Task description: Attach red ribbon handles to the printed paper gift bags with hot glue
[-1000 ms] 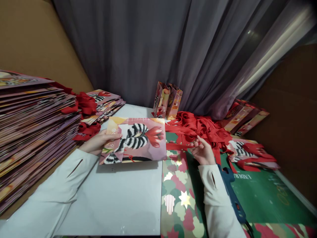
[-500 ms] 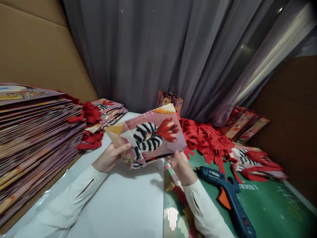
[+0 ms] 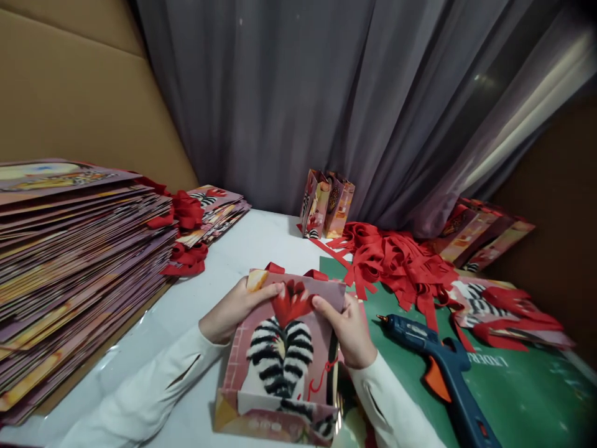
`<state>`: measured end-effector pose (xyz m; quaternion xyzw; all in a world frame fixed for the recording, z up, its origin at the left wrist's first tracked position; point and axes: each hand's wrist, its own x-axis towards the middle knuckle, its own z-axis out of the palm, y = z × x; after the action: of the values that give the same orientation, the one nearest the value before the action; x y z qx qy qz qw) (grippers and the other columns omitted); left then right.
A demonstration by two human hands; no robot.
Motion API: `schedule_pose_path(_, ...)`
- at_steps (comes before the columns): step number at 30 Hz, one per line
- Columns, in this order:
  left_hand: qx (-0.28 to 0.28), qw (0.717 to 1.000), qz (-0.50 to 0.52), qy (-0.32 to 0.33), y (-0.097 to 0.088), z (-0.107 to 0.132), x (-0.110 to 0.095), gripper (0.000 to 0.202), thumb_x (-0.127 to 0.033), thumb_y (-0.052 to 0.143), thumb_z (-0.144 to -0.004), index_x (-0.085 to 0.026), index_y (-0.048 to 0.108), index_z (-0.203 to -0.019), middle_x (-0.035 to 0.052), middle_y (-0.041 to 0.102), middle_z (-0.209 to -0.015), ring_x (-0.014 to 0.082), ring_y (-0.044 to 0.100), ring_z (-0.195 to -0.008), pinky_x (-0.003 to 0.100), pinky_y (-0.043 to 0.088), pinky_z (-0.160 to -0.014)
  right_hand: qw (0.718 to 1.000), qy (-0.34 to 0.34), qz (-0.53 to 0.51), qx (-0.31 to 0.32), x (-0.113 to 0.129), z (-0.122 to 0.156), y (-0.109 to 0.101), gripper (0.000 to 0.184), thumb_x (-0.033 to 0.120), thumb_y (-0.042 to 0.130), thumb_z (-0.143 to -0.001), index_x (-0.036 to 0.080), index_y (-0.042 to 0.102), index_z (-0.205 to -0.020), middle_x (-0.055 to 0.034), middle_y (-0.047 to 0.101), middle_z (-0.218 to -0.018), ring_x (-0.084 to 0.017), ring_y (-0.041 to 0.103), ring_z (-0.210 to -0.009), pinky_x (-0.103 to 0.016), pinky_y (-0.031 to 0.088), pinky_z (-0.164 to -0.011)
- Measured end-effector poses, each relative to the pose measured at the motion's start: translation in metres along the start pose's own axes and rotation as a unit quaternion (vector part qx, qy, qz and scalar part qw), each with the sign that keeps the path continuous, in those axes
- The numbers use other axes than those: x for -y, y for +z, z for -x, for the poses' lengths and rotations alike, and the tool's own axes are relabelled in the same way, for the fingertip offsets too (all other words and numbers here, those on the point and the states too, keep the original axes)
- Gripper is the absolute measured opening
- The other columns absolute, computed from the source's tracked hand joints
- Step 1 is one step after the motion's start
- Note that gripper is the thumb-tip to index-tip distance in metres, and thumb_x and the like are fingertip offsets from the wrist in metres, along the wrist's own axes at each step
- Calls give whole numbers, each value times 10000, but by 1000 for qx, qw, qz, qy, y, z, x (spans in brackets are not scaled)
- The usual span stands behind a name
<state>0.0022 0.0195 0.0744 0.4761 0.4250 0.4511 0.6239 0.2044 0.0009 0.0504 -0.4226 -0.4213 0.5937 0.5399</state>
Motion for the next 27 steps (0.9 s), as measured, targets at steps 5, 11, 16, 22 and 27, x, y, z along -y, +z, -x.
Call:
schedule_pose_path(5, -11, 1000, -19, 12, 3, 8, -2, 325, -415, 782, -704, -146, 655, -836, 8, 681, -788, 143, 604, -721, 223, 481, -669, 998, 35, -14, 56, 8, 1, -5, 385, 444, 810, -682, 169, 729, -939, -48, 753, -871, -164, 682, -739, -269, 540, -701)
schedule_pose_path(11, 5, 1000, -23, 2, 3, 11, 3, 315, -406, 776, -712, -142, 673, -849, 3, 681, -781, 136, 591, -712, 225, 475, -668, 1000, 11, -24, 7, 2, 2, -3, 281, 451, 765, -741, 178, 718, -788, -19, 729, -745, -150, 662, -688, -251, 523, -652)
schedule_pose_path(16, 9, 999, -41, 1, 8, 11, 2, 334, -436, 772, -715, -141, 666, -833, 11, 682, -779, 147, 606, -722, 238, 487, -686, 999, 12, -31, -27, -2, 4, -2, 291, 449, 784, -716, 175, 688, -737, -2, 721, -738, -141, 651, -660, -251, 521, -643)
schedule_pose_path(22, 44, 996, -68, 48, -6, 14, -10, 528, -572, 648, -802, -196, 601, -1169, 79, 669, -1128, 249, 629, -1045, 317, 523, -859, 998, -58, 3, -31, 18, 8, -5, 336, 464, 734, -770, 192, 682, -961, -49, 745, -909, -208, 699, -806, -327, 556, -758)
schedule_pose_path(27, -33, 936, -272, 220, -4, 27, -25, 742, -432, 625, -866, -309, 246, -1493, 92, 423, -1469, 272, 464, -1306, 408, 437, -1064, 973, -225, 23, 37, 50, 18, 3, 364, 368, 670, -849, 264, 623, -1194, -65, 659, -1249, -251, 624, -1145, -404, 491, -1002)
